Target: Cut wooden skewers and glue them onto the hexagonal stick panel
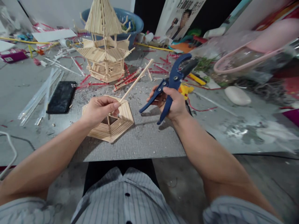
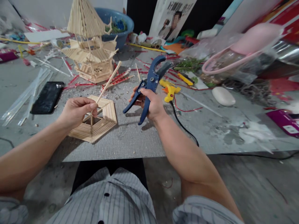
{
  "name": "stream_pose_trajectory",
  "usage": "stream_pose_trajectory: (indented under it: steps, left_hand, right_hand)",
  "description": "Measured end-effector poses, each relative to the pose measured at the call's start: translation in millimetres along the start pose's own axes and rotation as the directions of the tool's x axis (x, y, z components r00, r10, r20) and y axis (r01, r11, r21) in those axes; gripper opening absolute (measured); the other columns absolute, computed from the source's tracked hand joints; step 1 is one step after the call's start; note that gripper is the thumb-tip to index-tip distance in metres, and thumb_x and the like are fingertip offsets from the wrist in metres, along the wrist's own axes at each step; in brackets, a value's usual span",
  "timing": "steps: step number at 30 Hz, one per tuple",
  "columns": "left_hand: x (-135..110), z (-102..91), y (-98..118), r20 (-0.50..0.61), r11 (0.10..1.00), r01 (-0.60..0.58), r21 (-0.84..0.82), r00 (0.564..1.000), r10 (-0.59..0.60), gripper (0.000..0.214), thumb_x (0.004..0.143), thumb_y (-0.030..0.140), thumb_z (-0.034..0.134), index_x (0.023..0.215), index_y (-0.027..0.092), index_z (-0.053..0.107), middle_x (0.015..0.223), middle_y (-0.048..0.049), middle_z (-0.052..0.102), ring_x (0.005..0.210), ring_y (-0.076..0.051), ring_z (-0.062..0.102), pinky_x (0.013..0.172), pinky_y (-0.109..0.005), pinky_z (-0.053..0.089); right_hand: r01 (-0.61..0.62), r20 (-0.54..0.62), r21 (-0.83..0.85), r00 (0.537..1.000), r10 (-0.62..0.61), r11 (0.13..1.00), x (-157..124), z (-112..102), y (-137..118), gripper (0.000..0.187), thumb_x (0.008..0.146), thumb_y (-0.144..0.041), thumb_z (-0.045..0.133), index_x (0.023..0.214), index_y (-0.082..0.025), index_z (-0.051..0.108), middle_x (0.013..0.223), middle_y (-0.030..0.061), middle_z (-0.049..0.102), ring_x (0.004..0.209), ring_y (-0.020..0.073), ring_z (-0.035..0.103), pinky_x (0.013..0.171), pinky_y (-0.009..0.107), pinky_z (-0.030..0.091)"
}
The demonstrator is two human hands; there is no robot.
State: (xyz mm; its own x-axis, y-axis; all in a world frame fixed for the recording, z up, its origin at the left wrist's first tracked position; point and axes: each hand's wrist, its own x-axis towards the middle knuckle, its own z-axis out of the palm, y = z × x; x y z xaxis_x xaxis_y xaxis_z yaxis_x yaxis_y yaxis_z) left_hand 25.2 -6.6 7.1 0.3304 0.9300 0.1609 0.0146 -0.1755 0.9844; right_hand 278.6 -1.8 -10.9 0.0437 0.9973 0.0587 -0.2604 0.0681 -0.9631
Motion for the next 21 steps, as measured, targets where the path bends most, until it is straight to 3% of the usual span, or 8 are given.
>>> stream_pose_trajectory:
  steps: [6, 10, 13, 16, 18, 19, 21]
  left_hand:
    - [0, -0.1, 0, -0.002, 1.0, 0.002, 0.031, 1.0, -0.002, 0.018, 0.07, 0.034, 0.073, 0.067, 0.016, 0.069, 0.053, 0.0009, 0.062, 0.049, -0.008, 0.056, 0.052, -0.022, 0.048]
    - [0, 0.8, 2, -0.003, 1.0, 0.013, 0.014, 1.0, -0.013, 0.019, 0.068, 0.033, 0.075, 0.064, 0.017, 0.068, 0.053, 0.0008, 0.063, 0.049, -0.008, 0.056, 0.051, -0.022, 0.048]
    - [0, 0.5, 2, 0.0, 1.0, 0.009, -0.009, 1.0, -0.009, 0.019, 0.068, 0.033, 0.075, 0.063, 0.016, 0.068, 0.053, 0.0008, 0.063, 0.048, -0.008, 0.056, 0.05, -0.021, 0.047]
    - [1, -1.9, 1, -0.012, 0.999, 0.004, -0.052, 1.0, -0.005, 0.018, 0.069, 0.032, 0.075, 0.064, 0.017, 0.068, 0.053, 0.001, 0.063, 0.047, -0.008, 0.056, 0.049, -0.021, 0.047]
    - [2, -4.6, 1, -0.034, 0.998, -0.008, -0.064, 0.999, 0.006, 0.018, 0.07, 0.032, 0.074, 0.064, 0.017, 0.068, 0.053, 0.0013, 0.062, 0.047, -0.008, 0.055, 0.05, -0.022, 0.047]
    - [3, -6.1, 2, -0.047, 0.998, -0.018, -0.064, 0.999, 0.015, 0.017, 0.071, 0.032, 0.073, 0.065, 0.017, 0.068, 0.054, 0.0015, 0.062, 0.047, -0.007, 0.055, 0.051, -0.022, 0.047]
    - [4, -8.7, 4, -0.07, 0.997, -0.045, -0.061, 0.997, 0.041, 0.017, 0.072, 0.032, 0.072, 0.065, 0.018, 0.067, 0.054, 0.0018, 0.062, 0.047, -0.007, 0.055, 0.051, -0.022, 0.047]
  right_hand:
    - [0.066, 0.083, -0.15, 0.995, -0.054, 0.986, 1, -3, 7, 0.037, 0.064, -0.051, 0.061, 0.092, -0.026, 0.061, 0.091, 0.0042, 0.069, 0.09, 0.0273, 0.067, 0.079, 0.046, 0.054]
    - [0.286, 0.125, -0.333, 0.958, -0.258, 0.899, -2, -6, 14, 0.036, 0.069, -0.043, 0.058, 0.102, -0.029, 0.058, 0.101, 0.0039, 0.066, 0.104, 0.0265, 0.062, 0.094, 0.049, 0.048]
    - [0.431, 0.142, -0.575, 0.89, -0.434, 0.695, -2, -8, 15, 0.041, 0.07, -0.029, 0.056, 0.11, -0.028, 0.055, 0.109, 0.0063, 0.063, 0.113, 0.0276, 0.057, 0.103, 0.052, 0.04]
    - [0.434, 0.207, -0.835, 0.818, -0.537, 0.34, 3, -13, 2, 0.065, 0.063, -0.021, 0.061, 0.126, -0.026, 0.047, 0.128, 0.0121, 0.054, 0.125, 0.0343, 0.045, 0.109, 0.06, 0.029]
    - [0.359, 0.252, -0.928, 0.801, -0.543, 0.097, 7, -18, -13, 0.081, 0.058, -0.017, 0.067, 0.134, -0.024, 0.043, 0.133, 0.0152, 0.048, 0.13, 0.0406, 0.035, 0.11, 0.067, 0.013]
    - [0.36, 0.293, -0.933, 0.794, -0.532, 0.024, 9, -21, -20, 0.081, 0.059, -0.016, 0.068, 0.135, -0.023, 0.043, 0.134, 0.0156, 0.048, 0.131, 0.0416, 0.033, 0.11, 0.069, 0.005]
    - [0.405, 0.371, -0.913, 0.779, -0.506, -0.046, 12, -28, -32, 0.066, 0.071, -0.016, 0.062, 0.134, -0.028, 0.046, 0.134, 0.0123, 0.049, 0.135, 0.0372, 0.029, 0.112, 0.065, -0.004]
